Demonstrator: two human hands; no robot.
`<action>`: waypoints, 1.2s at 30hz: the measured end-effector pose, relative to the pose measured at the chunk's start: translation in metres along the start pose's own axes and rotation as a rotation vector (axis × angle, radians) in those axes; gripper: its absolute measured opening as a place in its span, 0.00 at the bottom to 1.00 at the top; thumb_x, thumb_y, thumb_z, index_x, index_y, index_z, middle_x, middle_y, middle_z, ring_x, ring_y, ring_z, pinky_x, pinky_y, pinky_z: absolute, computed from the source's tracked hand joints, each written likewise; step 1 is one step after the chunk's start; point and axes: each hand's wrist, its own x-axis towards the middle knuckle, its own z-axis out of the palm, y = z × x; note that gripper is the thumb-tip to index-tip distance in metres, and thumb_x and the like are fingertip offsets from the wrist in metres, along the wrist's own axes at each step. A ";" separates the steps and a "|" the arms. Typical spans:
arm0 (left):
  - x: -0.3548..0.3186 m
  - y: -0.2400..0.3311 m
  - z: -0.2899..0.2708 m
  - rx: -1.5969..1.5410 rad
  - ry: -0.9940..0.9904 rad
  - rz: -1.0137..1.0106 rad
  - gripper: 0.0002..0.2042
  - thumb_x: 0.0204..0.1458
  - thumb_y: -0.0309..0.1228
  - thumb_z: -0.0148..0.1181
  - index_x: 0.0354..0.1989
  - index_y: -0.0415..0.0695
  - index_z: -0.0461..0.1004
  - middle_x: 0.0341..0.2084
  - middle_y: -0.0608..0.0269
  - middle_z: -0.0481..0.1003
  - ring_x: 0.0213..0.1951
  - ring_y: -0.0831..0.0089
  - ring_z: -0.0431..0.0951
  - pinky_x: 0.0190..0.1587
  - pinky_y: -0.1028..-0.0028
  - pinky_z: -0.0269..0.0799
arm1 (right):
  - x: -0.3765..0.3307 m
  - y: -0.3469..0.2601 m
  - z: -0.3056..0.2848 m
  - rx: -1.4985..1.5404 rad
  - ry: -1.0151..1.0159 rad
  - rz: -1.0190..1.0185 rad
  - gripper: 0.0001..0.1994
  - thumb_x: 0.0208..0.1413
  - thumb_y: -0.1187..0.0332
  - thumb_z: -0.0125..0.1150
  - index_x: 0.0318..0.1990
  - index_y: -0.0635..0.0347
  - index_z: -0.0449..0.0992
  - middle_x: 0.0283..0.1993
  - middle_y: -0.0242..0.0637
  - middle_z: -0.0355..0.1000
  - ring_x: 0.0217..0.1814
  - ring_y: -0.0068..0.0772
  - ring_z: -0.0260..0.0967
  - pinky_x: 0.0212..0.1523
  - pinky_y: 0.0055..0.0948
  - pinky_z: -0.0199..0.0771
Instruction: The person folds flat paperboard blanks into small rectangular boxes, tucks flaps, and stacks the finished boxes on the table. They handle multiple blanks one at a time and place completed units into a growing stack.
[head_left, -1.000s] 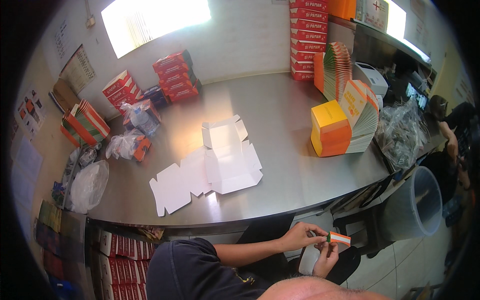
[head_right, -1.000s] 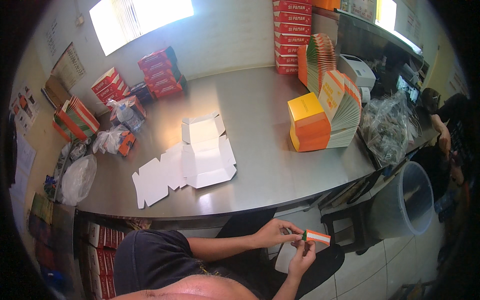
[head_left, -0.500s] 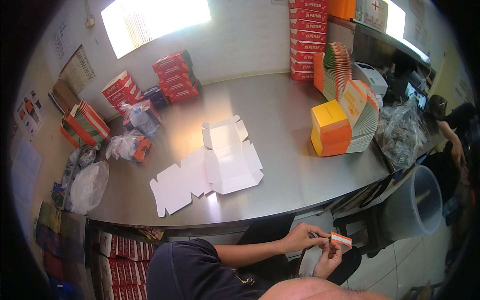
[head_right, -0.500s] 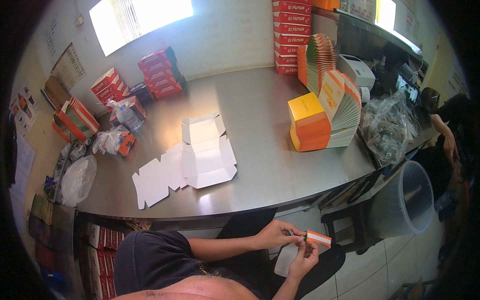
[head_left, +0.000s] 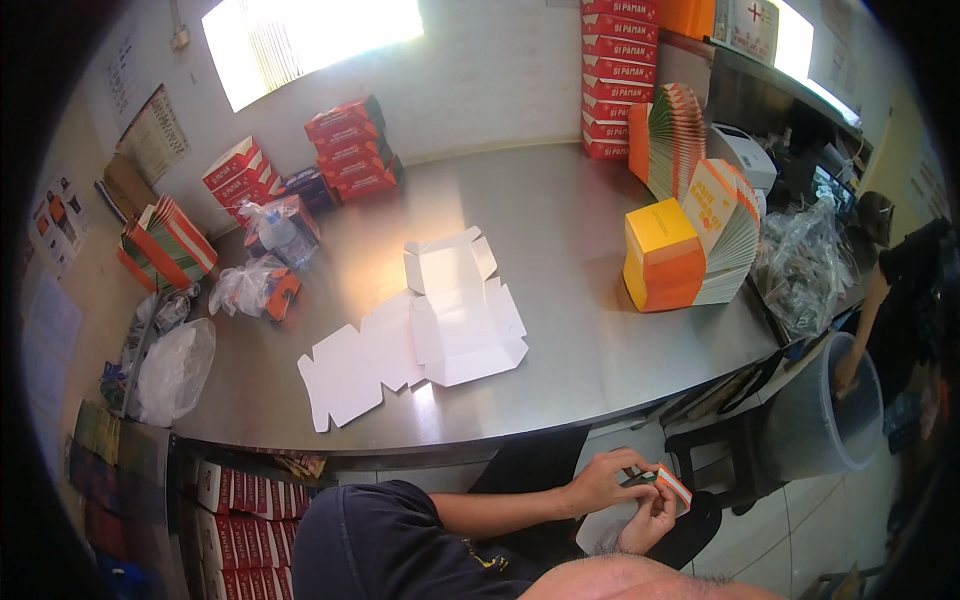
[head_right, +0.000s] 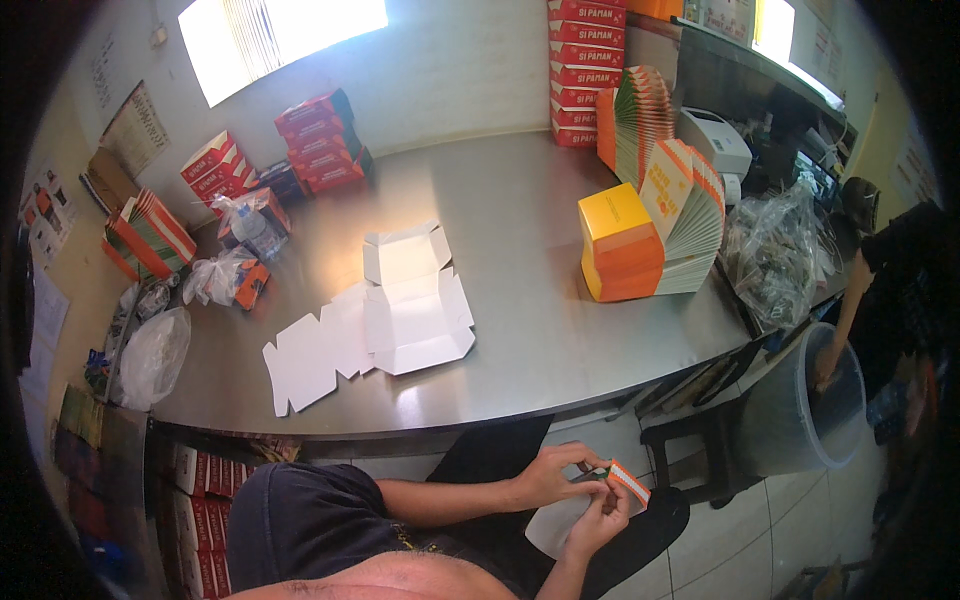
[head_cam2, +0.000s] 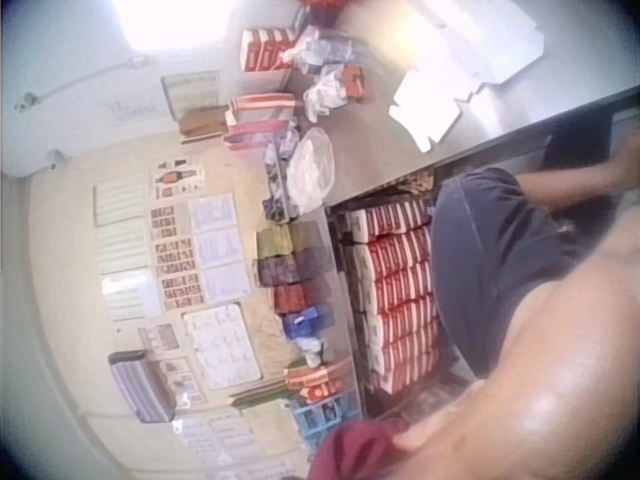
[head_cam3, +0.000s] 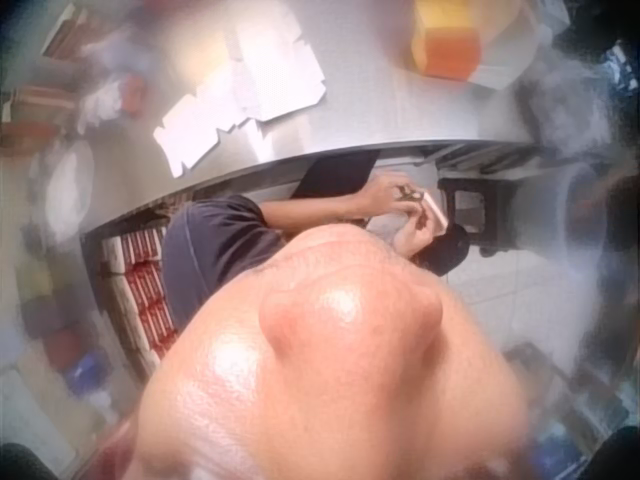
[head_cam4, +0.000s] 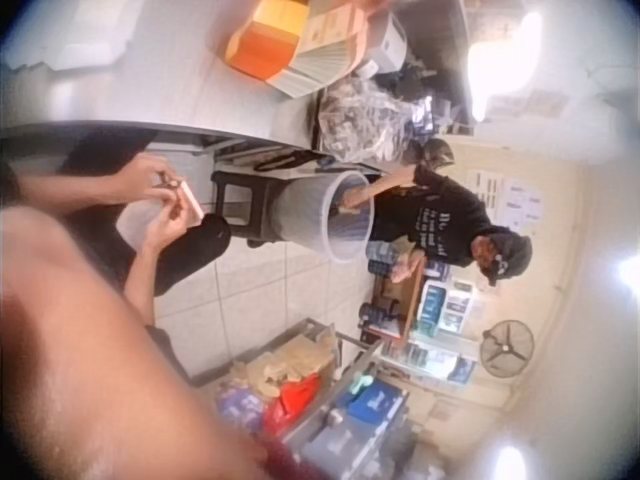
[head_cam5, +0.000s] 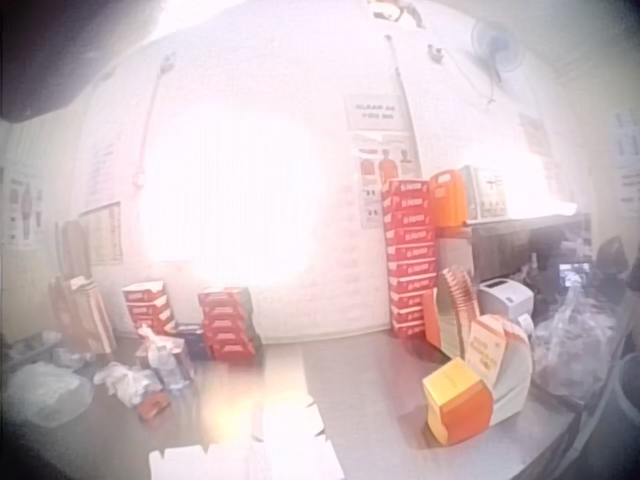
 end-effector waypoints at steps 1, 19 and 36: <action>0.000 -0.001 0.001 -0.015 0.000 -0.021 0.16 0.50 0.32 0.74 0.45 0.40 0.80 0.40 0.58 0.81 0.38 0.69 0.81 0.41 0.71 0.80 | 0.000 -0.001 0.003 0.067 0.005 0.033 0.11 0.64 0.70 0.64 0.47 0.69 0.76 0.41 0.37 0.77 0.42 0.26 0.76 0.43 0.24 0.76; -0.001 0.007 -0.004 0.024 -0.094 -0.115 0.12 0.54 0.31 0.70 0.40 0.39 0.74 0.39 0.57 0.78 0.44 0.66 0.81 0.47 0.67 0.82 | 0.002 0.003 -0.010 0.205 -0.056 0.230 0.09 0.66 0.70 0.60 0.47 0.67 0.75 0.43 0.35 0.76 0.44 0.25 0.75 0.48 0.27 0.77; -0.002 0.014 -0.005 -0.059 0.002 -0.116 0.12 0.51 0.29 0.72 0.39 0.40 0.76 0.36 0.59 0.79 0.39 0.65 0.82 0.44 0.66 0.81 | 0.000 -0.004 -0.001 0.036 -0.129 0.134 0.11 0.68 0.69 0.57 0.51 0.67 0.72 0.46 0.37 0.75 0.50 0.26 0.74 0.52 0.27 0.74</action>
